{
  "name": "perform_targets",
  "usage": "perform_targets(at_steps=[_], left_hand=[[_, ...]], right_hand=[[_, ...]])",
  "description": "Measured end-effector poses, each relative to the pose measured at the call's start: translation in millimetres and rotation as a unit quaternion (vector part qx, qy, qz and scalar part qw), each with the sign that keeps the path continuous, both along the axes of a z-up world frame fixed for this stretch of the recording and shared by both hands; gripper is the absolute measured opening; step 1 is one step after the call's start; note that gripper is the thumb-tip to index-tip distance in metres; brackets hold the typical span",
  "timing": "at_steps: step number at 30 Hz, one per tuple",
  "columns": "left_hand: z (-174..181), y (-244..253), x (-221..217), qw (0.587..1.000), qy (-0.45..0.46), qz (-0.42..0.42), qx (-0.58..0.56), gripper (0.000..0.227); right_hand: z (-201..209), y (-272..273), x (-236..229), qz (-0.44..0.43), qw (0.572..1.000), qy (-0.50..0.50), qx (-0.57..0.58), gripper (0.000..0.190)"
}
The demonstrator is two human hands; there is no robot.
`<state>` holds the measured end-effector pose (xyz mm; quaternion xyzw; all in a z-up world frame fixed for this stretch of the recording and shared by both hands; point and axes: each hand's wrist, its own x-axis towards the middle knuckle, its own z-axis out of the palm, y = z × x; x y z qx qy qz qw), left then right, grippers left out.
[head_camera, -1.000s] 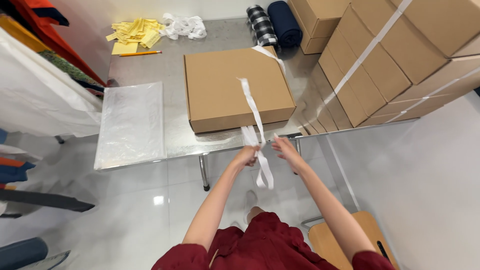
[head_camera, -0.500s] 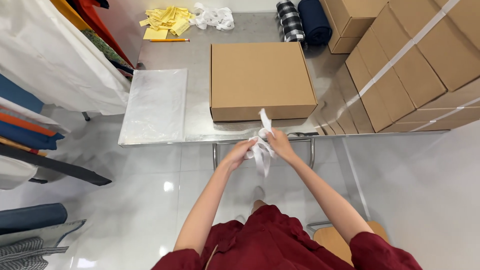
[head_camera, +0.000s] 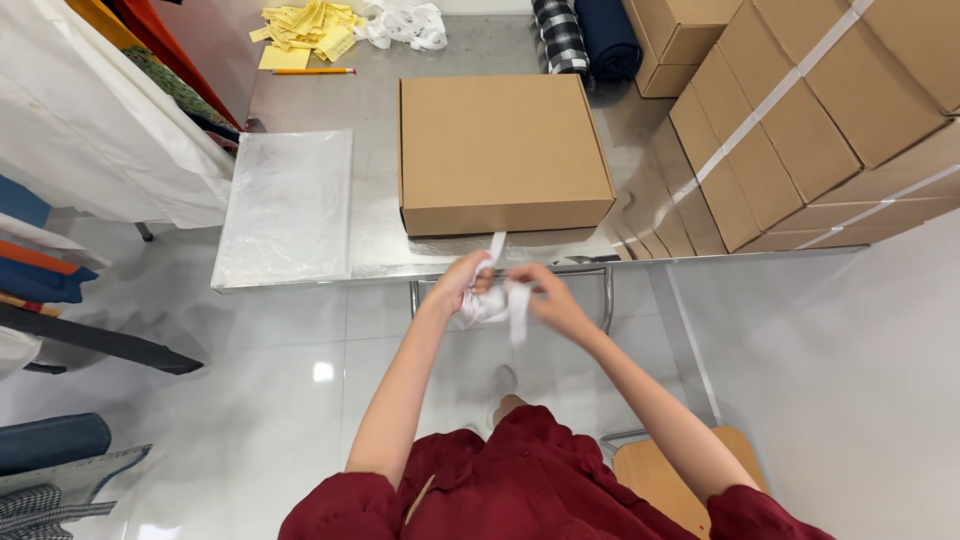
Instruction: The person unpacks a cardboard box containing a plastic-wrapped item, removes the item, and places it on the table. They then unwrap the item, fold the plastic wrap, and place the item aside. The person then picks up another box, removes a ribbon, and opens it to reveal another plastic-wrapped item.
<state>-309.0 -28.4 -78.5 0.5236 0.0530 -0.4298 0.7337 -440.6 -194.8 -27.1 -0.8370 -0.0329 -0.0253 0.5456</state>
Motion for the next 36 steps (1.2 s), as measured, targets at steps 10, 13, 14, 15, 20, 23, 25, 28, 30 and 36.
perform_targets(at_steps=[10, 13, 14, 15, 20, 23, 25, 28, 30, 36], left_hand=[[97.7, 56.2, -61.9, 0.948, -0.042, -0.316, 0.013, 0.03], [69.8, 61.2, -42.1, 0.95, -0.044, -0.298, 0.079, 0.023], [58.0, 61.9, -32.7, 0.979, -0.05, -0.164, 0.111, 0.021], [46.2, 62.4, -23.0, 0.988, -0.055, -0.026, 0.141, 0.021], [-83.5, 40.4, 37.7, 0.983, 0.0, 0.138, 0.123, 0.031], [-3.9, 25.1, 8.8, 0.99, 0.044, 0.104, 0.083, 0.029], [21.7, 19.6, 3.5, 0.993, 0.079, 0.071, 0.057, 0.025], [-12.2, 16.5, 30.1, 0.994, 0.107, 0.037, -0.008, 0.033], [2.9, 20.3, 39.3, 0.995, 0.084, 0.021, -0.043, 0.036], [144.6, 36.0, 3.2, 0.998, -0.058, -0.018, -0.004, 0.016]], right_hand=[[-44.5, 8.7, 92.6, -0.084, 0.84, 0.346, 0.41, 0.027], [-57.2, 15.7, 93.9, -0.123, 0.93, 0.25, 0.239, 0.028], [-41.5, 23.0, 82.3, -0.101, 0.964, 0.18, 0.167, 0.025], [-25.8, 30.0, 71.1, -0.077, 0.987, 0.108, 0.092, 0.024], [8.3, 61.3, 28.5, 0.11, 0.921, -0.148, -0.342, 0.013], [-0.8, 71.8, 8.7, 0.199, 0.848, -0.238, -0.429, 0.008], [2.0, 72.8, 2.2, 0.222, 0.825, -0.282, -0.436, 0.003], [22.0, 65.2, 2.4, 0.272, 0.855, -0.25, -0.363, 0.013], [32.4, 56.4, 10.3, 0.192, 0.977, -0.089, -0.028, 0.008], [64.7, 19.2, 74.2, 0.057, 0.996, 0.0, 0.073, 0.059]])
